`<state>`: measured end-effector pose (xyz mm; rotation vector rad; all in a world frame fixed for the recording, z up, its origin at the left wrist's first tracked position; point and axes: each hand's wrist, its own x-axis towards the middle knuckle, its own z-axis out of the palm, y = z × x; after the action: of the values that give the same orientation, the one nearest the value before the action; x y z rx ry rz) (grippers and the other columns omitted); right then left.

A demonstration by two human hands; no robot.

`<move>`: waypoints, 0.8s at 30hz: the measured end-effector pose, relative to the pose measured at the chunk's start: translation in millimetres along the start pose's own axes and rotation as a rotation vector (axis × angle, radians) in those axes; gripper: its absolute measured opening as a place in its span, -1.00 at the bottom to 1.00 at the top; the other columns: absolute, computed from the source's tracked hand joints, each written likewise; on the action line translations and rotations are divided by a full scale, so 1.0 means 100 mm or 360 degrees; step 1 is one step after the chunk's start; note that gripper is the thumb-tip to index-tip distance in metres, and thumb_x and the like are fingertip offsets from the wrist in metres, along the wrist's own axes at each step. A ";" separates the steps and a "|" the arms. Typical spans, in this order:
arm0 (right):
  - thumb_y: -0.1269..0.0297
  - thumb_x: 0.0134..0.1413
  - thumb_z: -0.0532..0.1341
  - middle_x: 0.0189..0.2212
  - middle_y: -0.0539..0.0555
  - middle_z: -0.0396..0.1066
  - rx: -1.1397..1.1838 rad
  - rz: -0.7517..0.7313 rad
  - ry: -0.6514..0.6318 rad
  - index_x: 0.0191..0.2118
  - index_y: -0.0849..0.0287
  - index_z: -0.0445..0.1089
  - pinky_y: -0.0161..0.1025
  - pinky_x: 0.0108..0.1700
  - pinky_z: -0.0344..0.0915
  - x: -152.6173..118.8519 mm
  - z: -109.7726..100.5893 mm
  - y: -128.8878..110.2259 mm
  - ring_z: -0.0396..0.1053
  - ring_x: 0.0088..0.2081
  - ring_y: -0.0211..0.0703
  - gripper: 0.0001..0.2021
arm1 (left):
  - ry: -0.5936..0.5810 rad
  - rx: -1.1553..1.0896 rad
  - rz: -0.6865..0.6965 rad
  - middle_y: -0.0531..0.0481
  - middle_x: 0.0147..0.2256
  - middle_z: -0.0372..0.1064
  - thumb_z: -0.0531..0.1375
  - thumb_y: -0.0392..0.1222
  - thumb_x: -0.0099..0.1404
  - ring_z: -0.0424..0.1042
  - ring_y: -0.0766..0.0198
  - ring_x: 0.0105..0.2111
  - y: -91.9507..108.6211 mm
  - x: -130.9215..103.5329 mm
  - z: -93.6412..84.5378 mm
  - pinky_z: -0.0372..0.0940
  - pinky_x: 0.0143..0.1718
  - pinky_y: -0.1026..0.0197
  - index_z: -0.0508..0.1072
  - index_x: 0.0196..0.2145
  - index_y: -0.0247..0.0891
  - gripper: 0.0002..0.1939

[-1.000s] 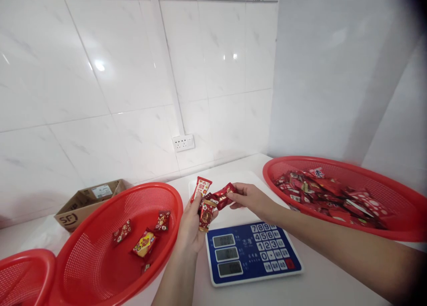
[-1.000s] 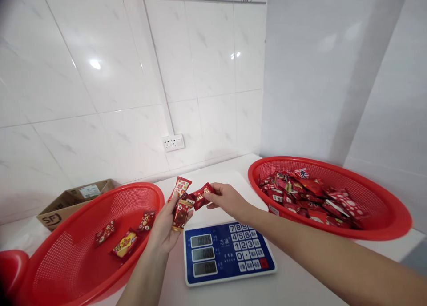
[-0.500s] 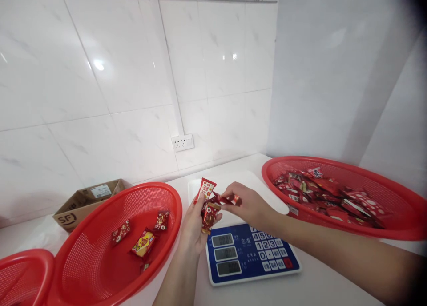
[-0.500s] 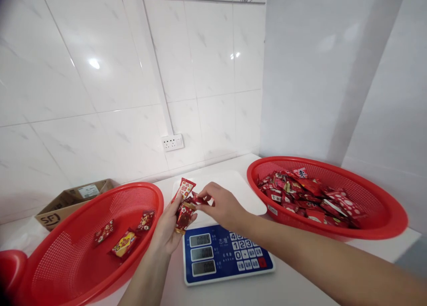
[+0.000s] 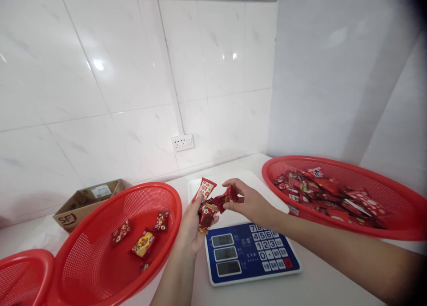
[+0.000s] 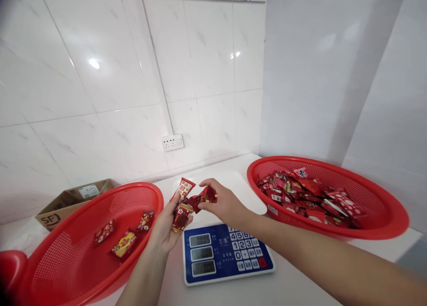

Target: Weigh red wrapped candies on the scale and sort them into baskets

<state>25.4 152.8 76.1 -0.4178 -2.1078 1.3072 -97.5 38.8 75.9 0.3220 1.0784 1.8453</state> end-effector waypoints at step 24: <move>0.40 -0.07 0.24 -0.07 0.16 0.43 -0.0055 0.0321 0.0132 0.02 0.13 0.31 -0.03 0.00 0.30 0.15 -0.15 0.18 0.34 -0.01 -0.03 -0.55 | 0.0069 0.0108 0.0161 0.04 -0.49 0.40 0.26 -0.12 0.16 0.41 0.38 -0.59 0.03 0.02 -0.07 0.40 -0.59 0.32 0.41 -0.25 -0.30 -0.76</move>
<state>22.8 179.4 69.8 -0.7029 -2.0639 1.3419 -104.6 36.2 73.8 0.3841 1.1750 1.9152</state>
